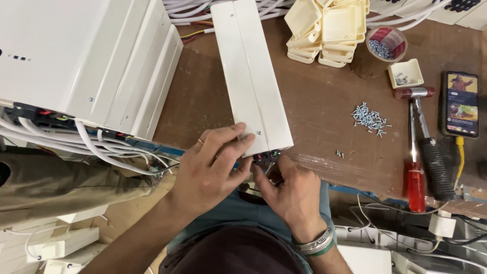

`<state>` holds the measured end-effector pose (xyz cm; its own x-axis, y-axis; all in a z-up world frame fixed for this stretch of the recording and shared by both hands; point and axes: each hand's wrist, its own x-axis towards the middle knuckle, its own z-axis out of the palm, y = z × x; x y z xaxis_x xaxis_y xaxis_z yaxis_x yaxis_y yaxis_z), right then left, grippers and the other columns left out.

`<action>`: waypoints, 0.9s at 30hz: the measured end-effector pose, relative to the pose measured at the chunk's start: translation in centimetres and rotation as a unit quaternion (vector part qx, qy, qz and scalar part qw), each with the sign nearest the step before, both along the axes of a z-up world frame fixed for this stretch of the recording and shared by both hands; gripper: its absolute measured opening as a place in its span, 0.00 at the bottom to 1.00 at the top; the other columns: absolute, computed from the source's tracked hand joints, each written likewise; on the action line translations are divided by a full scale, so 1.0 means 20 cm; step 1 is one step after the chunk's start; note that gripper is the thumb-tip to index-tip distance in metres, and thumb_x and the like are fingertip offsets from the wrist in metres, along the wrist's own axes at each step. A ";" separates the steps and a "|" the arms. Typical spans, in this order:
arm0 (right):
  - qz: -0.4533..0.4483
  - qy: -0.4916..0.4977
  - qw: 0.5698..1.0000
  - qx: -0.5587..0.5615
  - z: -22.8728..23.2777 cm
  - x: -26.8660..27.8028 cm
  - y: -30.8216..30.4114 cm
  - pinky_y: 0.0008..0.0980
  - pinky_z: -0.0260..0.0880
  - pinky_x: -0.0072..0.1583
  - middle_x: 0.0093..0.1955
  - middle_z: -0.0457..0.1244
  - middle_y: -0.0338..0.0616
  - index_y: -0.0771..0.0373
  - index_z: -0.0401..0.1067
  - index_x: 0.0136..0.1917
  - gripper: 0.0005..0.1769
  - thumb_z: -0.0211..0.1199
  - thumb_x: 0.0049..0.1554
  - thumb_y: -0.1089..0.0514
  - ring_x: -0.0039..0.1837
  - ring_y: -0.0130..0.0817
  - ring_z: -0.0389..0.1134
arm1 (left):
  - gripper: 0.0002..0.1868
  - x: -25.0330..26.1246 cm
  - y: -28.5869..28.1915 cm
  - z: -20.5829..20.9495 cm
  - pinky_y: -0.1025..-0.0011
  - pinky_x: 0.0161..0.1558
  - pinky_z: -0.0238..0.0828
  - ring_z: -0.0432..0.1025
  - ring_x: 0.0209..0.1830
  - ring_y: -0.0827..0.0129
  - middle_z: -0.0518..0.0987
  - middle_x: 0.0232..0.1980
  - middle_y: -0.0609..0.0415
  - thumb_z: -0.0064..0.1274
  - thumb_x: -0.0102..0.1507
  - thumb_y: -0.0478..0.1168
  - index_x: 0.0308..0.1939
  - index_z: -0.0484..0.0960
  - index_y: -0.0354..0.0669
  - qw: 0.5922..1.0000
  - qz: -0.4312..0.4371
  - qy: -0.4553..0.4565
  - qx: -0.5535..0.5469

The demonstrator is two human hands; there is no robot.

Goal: Assembling and wiring white plastic electrical enclosures using a screwdriver at a manual workstation.

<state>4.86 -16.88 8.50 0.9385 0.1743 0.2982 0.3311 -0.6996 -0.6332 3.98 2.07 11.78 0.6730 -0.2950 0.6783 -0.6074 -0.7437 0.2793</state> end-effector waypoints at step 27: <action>-0.001 -0.007 0.998 -0.061 -0.05 0.00 0.01 0.45 0.70 0.34 0.27 0.66 0.52 0.66 0.70 0.35 0.24 0.71 0.53 0.43 0.30 0.51 0.70 | 0.09 -0.11 0.00 -0.19 0.79 0.29 0.79 0.82 0.31 0.75 0.85 0.35 0.53 0.68 0.61 0.37 0.38 0.83 0.40 0.961 0.036 0.107 -0.254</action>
